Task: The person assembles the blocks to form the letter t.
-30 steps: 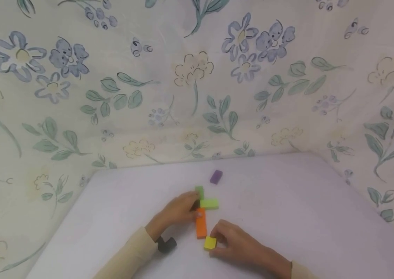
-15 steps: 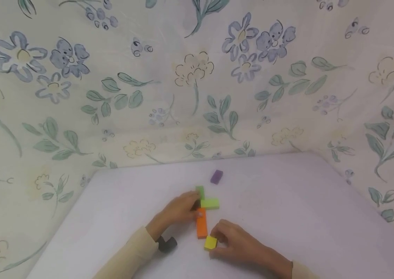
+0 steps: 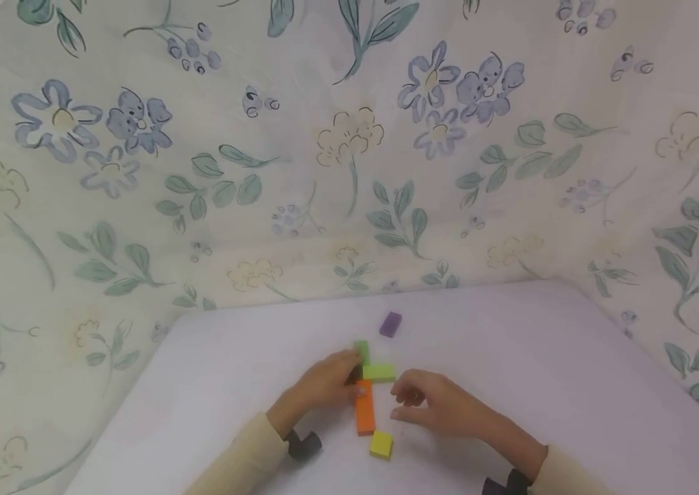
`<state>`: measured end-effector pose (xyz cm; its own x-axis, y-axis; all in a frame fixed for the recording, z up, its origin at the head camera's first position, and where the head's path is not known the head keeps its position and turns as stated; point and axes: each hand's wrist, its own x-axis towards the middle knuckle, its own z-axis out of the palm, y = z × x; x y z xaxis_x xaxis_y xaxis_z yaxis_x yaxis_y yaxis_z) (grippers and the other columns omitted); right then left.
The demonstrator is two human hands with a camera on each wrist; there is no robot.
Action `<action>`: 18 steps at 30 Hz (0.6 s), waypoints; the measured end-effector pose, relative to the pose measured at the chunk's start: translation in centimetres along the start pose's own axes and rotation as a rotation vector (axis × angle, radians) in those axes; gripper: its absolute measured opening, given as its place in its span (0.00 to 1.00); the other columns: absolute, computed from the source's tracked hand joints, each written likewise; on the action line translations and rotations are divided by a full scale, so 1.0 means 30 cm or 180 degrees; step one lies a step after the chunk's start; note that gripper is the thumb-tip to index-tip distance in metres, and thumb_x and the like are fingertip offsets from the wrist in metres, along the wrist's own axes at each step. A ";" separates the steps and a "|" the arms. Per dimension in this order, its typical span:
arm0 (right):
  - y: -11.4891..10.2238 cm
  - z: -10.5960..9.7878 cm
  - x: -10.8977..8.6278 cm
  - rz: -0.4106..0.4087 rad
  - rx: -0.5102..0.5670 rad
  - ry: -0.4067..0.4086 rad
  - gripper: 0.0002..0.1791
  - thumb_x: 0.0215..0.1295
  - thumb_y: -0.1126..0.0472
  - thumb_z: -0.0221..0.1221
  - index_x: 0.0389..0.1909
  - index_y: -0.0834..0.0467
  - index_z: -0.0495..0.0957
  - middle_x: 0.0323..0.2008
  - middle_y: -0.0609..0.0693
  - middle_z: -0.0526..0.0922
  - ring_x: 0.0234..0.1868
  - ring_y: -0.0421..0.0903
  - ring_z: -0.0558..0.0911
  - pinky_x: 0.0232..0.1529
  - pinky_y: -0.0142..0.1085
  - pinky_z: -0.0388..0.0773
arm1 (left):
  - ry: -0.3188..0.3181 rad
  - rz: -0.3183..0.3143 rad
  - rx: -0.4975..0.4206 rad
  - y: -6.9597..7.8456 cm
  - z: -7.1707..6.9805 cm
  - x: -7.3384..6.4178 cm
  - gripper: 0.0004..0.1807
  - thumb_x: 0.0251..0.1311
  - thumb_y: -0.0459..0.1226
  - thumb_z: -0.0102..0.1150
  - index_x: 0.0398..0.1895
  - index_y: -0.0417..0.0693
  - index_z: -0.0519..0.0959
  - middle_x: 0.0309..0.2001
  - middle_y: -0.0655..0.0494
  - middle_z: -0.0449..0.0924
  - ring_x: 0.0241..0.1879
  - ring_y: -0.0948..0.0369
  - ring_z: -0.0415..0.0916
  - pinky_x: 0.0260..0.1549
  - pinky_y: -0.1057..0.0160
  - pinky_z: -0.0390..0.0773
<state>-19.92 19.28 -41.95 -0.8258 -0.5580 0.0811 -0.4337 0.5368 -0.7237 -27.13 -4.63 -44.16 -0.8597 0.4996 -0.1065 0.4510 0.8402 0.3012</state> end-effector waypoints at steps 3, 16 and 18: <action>0.003 -0.044 0.032 0.0070 -0.0209 0.0064 0.19 0.65 0.50 0.66 0.47 0.60 0.79 0.38 0.43 0.83 0.38 0.34 0.78 0.41 0.29 0.81 | 0.0006 0.0004 -0.0002 0.004 -0.001 0.001 0.36 0.62 0.52 0.65 0.70 0.44 0.71 0.75 0.51 0.64 0.74 0.51 0.62 0.68 0.44 0.69; 0.117 -0.159 0.182 0.0297 -0.0641 0.0447 0.17 0.64 0.55 0.66 0.47 0.63 0.79 0.36 0.46 0.83 0.38 0.41 0.80 0.42 0.31 0.83 | 0.0090 0.0057 0.0145 -0.009 0.007 0.007 0.33 0.62 0.52 0.65 0.67 0.49 0.75 0.73 0.52 0.68 0.73 0.50 0.63 0.66 0.42 0.70; 0.137 -0.169 0.205 0.0348 -0.0650 0.0500 0.18 0.64 0.56 0.67 0.47 0.63 0.78 0.35 0.47 0.83 0.37 0.42 0.79 0.40 0.31 0.83 | 0.0122 0.0069 0.0201 -0.010 0.005 0.006 0.32 0.61 0.53 0.65 0.66 0.49 0.76 0.72 0.53 0.69 0.71 0.50 0.65 0.65 0.42 0.71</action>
<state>-28.62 21.26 -40.97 -0.9106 -0.3933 0.1269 -0.3894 0.7137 -0.5822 -27.39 -4.75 -44.42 -0.8576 0.5103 -0.0640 0.4827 0.8416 0.2425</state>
